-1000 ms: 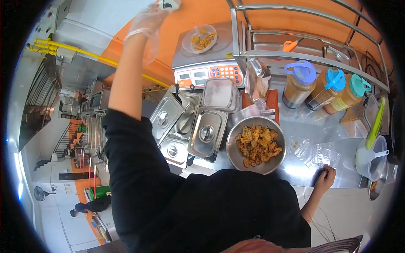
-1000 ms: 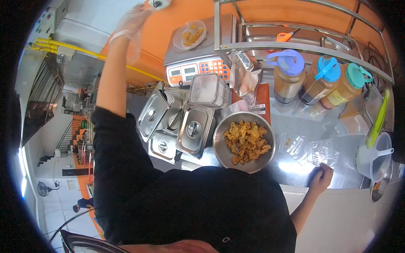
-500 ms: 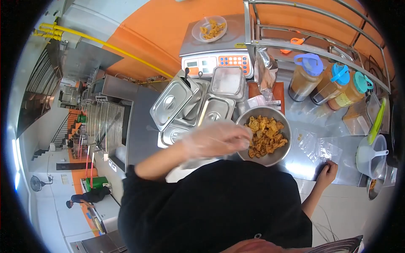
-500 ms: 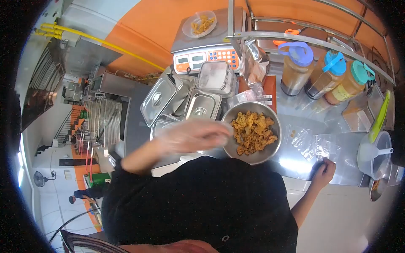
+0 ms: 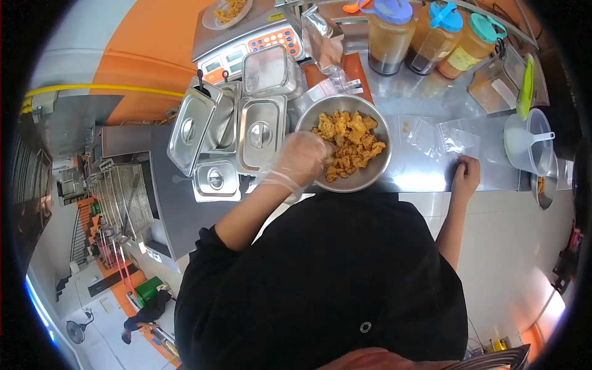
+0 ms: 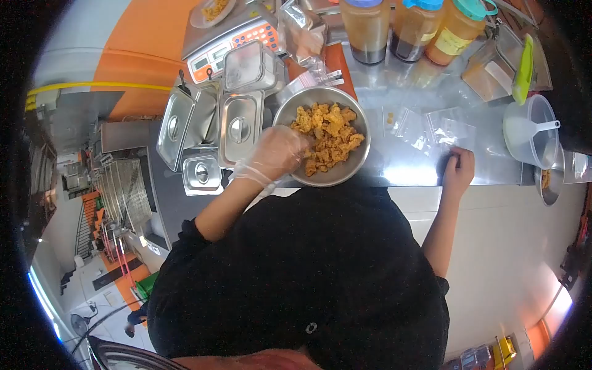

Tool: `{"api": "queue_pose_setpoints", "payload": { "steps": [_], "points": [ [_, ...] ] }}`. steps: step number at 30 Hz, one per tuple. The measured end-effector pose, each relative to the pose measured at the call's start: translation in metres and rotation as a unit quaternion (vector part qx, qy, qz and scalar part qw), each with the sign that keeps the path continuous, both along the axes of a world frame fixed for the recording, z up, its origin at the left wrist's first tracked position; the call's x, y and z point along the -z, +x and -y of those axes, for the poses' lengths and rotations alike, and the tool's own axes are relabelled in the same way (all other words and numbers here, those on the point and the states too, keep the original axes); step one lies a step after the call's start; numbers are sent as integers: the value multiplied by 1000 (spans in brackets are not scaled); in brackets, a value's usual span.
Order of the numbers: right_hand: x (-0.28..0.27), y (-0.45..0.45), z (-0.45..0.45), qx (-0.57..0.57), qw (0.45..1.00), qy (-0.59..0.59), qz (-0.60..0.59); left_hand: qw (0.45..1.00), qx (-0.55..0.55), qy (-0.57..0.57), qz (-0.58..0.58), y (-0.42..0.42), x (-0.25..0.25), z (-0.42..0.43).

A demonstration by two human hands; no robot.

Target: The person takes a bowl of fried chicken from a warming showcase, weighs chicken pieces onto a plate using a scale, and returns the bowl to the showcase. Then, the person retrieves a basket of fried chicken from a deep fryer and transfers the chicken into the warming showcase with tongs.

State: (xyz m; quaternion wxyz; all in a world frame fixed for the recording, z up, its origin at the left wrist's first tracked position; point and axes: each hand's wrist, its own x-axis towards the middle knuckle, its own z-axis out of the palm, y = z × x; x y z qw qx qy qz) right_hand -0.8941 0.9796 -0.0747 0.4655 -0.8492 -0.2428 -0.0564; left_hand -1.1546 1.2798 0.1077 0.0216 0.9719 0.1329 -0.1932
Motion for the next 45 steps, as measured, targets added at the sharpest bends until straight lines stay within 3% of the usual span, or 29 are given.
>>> {"api": "queue_pose_setpoints", "payload": {
  "steps": [3, 5, 6, 8, 11, 14, 17, 21, 23, 24, 26, 28, 30, 31, 33, 34, 37, 39, 43, 45],
  "points": [
    [-1, 2, 1, -8, 1000, -3, 2, 992, -26, -88, 82, 0, -16, -2],
    [1, 2, 0, -11, 1000, -2, 4, 957, -91, -195, 196, -5, -19, -4],
    [2, 2, 0, -10, 1000, 0, 10, 957, -93, -195, 196, -7, -20, -5],
    [4, 2, 0, -9, 1000, 2, 16, 976, 4, -123, 181, -7, -22, -9],
    [4, 1, 0, -14, 1000, 21, 10, 994, -10, -69, 87, -1, -18, 3],
    [1, 0, -1, -3, 1000, 0, 4, 993, -10, -21, 115, 10, -9, 23],
    [-1, 0, 1, -2, 1000, 0, -5, 995, -24, -79, 54, 20, -8, 23],
    [1, 1, 0, -10, 1000, -1, 3, 991, -46, -93, 87, 18, -22, 15],
    [6, 2, 1, -6, 1000, -3, 1, 914, -90, -178, 354, 12, -49, 9],
    [4, 1, 0, -4, 1000, -6, 2, 908, -98, -132, 385, 18, -81, 1],
    [3, 1, 0, -9, 1000, -2, 8, 912, -171, -74, 365, 26, -138, -33],
    [5, 2, 0, -4, 1000, -9, 2, 893, -155, 55, 419, 37, -169, -83],
    [7, 3, 1, -9, 1000, -5, 0, 896, -166, 143, 386, 53, -194, -139],
    [8, 3, 1, -9, 1000, -10, -6, 894, -167, 149, 389, 62, -197, -157],
    [4, 1, 0, -10, 1000, -8, 3, 797, -253, 14, 548, 76, -204, -166],
    [3, 1, 1, -10, 1000, -7, -1, 795, -252, 18, 552, 77, -211, -167],
    [4, 0, -1, -10, 1000, 2, -2, 808, -279, 57, 516, 81, -252, -120],
    [-1, -2, -2, -2, 1000, -10, -18, 804, -239, 200, 506, 62, -263, -112],
    [8, 2, 2, -7, 1000, -15, -12, 748, -229, 90, 616, 27, -272, -101],
    [10, 3, 4, -9, 1000, -19, -17, 690, -258, -30, 676, 16, -282, -90]
  ]
}}
